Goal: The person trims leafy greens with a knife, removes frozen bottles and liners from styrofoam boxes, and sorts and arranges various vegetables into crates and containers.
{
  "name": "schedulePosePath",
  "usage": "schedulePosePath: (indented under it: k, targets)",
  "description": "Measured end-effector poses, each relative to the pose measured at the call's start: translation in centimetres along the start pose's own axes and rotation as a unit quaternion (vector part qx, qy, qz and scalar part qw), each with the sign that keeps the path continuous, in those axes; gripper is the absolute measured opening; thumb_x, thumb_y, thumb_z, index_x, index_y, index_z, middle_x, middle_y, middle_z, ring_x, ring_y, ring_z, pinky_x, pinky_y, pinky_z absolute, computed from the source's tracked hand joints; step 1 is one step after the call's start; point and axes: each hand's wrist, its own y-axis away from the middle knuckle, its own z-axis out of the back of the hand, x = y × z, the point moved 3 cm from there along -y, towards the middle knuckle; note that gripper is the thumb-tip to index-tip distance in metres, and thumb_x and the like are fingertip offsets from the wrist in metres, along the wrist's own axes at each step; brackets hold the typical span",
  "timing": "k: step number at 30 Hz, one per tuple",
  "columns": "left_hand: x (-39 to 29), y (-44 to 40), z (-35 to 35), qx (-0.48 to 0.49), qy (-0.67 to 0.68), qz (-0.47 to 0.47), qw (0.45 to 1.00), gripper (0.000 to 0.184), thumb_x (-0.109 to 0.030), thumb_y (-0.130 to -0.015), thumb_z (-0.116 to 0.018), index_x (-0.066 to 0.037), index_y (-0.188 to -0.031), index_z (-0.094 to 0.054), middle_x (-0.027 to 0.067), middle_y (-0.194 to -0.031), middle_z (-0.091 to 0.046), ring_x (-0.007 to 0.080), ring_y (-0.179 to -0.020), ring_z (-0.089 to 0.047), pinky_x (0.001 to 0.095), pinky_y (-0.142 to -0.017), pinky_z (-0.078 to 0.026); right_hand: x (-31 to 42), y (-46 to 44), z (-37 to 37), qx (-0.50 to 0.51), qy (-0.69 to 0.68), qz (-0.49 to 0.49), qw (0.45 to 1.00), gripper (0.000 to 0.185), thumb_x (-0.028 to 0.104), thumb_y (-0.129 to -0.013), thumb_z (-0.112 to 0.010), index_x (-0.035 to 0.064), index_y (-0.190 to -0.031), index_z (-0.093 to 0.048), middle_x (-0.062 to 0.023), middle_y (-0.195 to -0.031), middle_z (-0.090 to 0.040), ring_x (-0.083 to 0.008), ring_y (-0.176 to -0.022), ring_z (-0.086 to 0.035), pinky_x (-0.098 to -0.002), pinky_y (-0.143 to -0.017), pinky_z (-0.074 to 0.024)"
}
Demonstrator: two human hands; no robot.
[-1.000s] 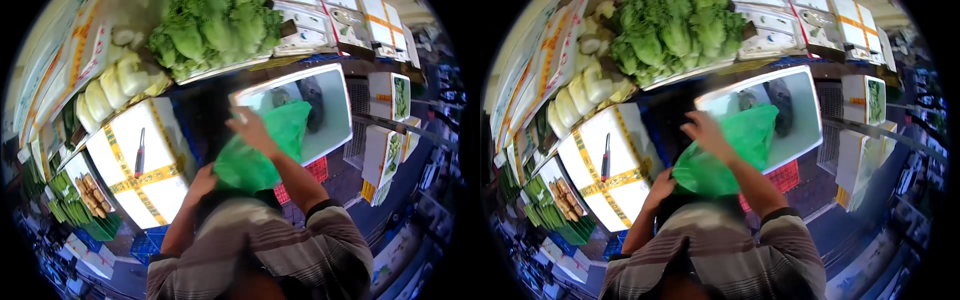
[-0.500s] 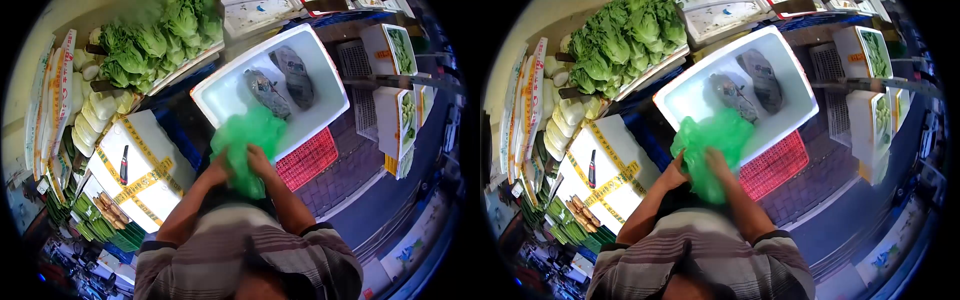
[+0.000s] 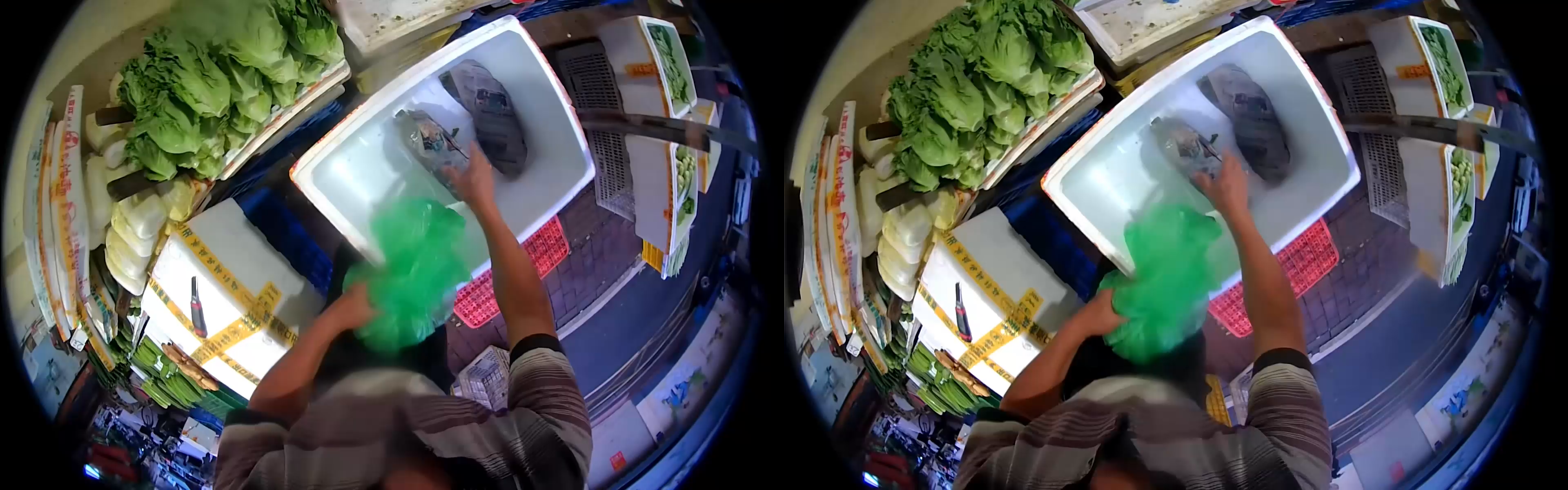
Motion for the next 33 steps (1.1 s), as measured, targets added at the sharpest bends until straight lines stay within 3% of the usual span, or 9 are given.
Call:
schedulePosePath:
  k: [4,7,12,15,18,22,24,29,33]
  targets:
    - [5.0,0.4,-0.2,-0.025,0.088,0.018,0.996,0.041,-0.014,-0.083,-0.076,-0.002,-0.120,-0.065,0.0130,-0.111,-0.071,0.0186,-0.101,-0.066,0.0336,-0.089,-0.051,-0.7,-0.9,-6.8,0.114,0.240,0.055,0.963,0.120,0.058,-0.063,-0.084,0.0069,-0.154,-0.025,-0.0214,-0.156,-0.028,-0.0474,-0.138,-0.033,-0.0752,-0.101,-0.0284]
    - [5.7,0.0,-0.1,-0.014,0.157,0.036,0.987,0.040,-0.013,-0.083,-0.076,-0.002,-0.120,-0.065,0.0113,-0.110,-0.071,0.0172,-0.100,-0.066,0.0336,-0.088,-0.052,-3.2,-3.6,-7.3,0.104,0.194,0.049,0.974,0.121,0.058,-0.062,-0.085,0.0065,-0.154,-0.026,-0.0224,-0.155,-0.030,-0.0450,-0.138,-0.034,-0.0727,-0.102,-0.0299]
    - [3.6,-2.4,0.5,0.005,0.137,0.085,0.987,0.038,-0.014,-0.086,-0.075,-0.002,-0.120,-0.065,0.0093,-0.109,-0.072,0.0161,-0.098,-0.066,0.0332,-0.086,-0.052,-5.3,-8.0,-5.3,0.146,0.119,0.028,0.982,0.105,0.042,-0.064,-0.085,0.0090,-0.150,-0.034,-0.0246,-0.126,-0.061,-0.0444,-0.106,-0.063,-0.0465,-0.088,-0.0523]
    - [3.3,-3.2,0.9,-0.042,0.135,0.094,0.985,0.038,-0.013,-0.088,-0.073,-0.002,-0.122,-0.064,0.0102,-0.112,-0.071,0.0168,-0.101,-0.066,0.0331,-0.087,-0.052,-6.3,-9.3,-4.8,0.207,0.042,0.005,0.978,0.092,0.038,-0.067,-0.086,0.0077,-0.143,-0.044,-0.0248,-0.115,-0.066,-0.0404,-0.105,-0.065,-0.0455,-0.087,-0.0520]
    - [2.2,-3.9,1.8,-0.092,0.103,0.049,0.989,0.041,-0.013,-0.090,-0.071,0.000,-0.127,-0.061,0.0120,-0.117,-0.070,0.0180,-0.105,-0.065,0.0336,-0.091,-0.051,-6.0,-7.6,-5.3,0.202,-0.228,-0.065,0.950,0.068,0.028,-0.073,-0.085,0.0002,-0.127,-0.056,-0.0150,-0.100,-0.070,-0.0233,-0.091,-0.067,-0.0378,-0.081,-0.0531]
    - [2.3,-3.3,2.4,-0.204,0.090,0.074,0.972,0.040,-0.011,-0.091,-0.065,0.000,-0.129,-0.059,0.0145,-0.118,-0.068,0.0204,-0.104,-0.065,0.0341,-0.093,-0.050,-4.9,-3.7,-5.0,0.307,-0.402,-0.293,0.812,0.054,0.028,-0.080,-0.081,0.0014,-0.123,-0.059,-0.0081,-0.101,-0.068,-0.0170,-0.089,-0.065,-0.0356,-0.080,-0.0540]
    - [2.9,-3.9,2.9,-0.255,0.200,0.074,0.943,0.039,-0.009,-0.093,-0.063,0.000,-0.130,-0.058,0.0127,-0.119,-0.068,0.0187,-0.105,-0.064,0.0335,-0.093,-0.050,-4.7,-1.3,-5.7,0.251,-0.552,-0.290,0.740,0.051,0.029,-0.083,-0.078,0.0026,-0.122,-0.059,-0.0066,-0.100,-0.068,-0.0156,-0.087,-0.065,-0.0350,-0.078,-0.0546]
    - [0.6,-5.6,4.9,-0.332,0.341,0.073,0.877,0.036,-0.007,-0.095,-0.060,0.003,-0.130,-0.057,0.0097,-0.118,-0.066,0.0166,-0.103,-0.062,0.0312,-0.089,-0.050,-2.9,1.4,1.6,0.158,-0.599,-0.238,0.748,0.057,0.032,-0.084,-0.076,0.0003,-0.127,-0.057,-0.0075,-0.108,-0.068,-0.0190,-0.093,-0.066,-0.0343,-0.083,-0.0541]
    - [-2.9,-9.4,6.7,-0.342,0.318,0.003,0.884,0.037,-0.011,-0.095,-0.062,0.003,-0.128,-0.057,0.0105,-0.117,-0.065,0.0165,-0.102,-0.061,0.0314,-0.084,-0.051,-1.7,3.2,12.2,0.087,-0.598,-0.191,0.774,0.059,0.034,-0.086,-0.071,-0.0028,-0.130,-0.056,-0.0091,-0.116,-0.066,-0.0204,-0.101,-0.065,-0.0344,-0.090,-0.0518]
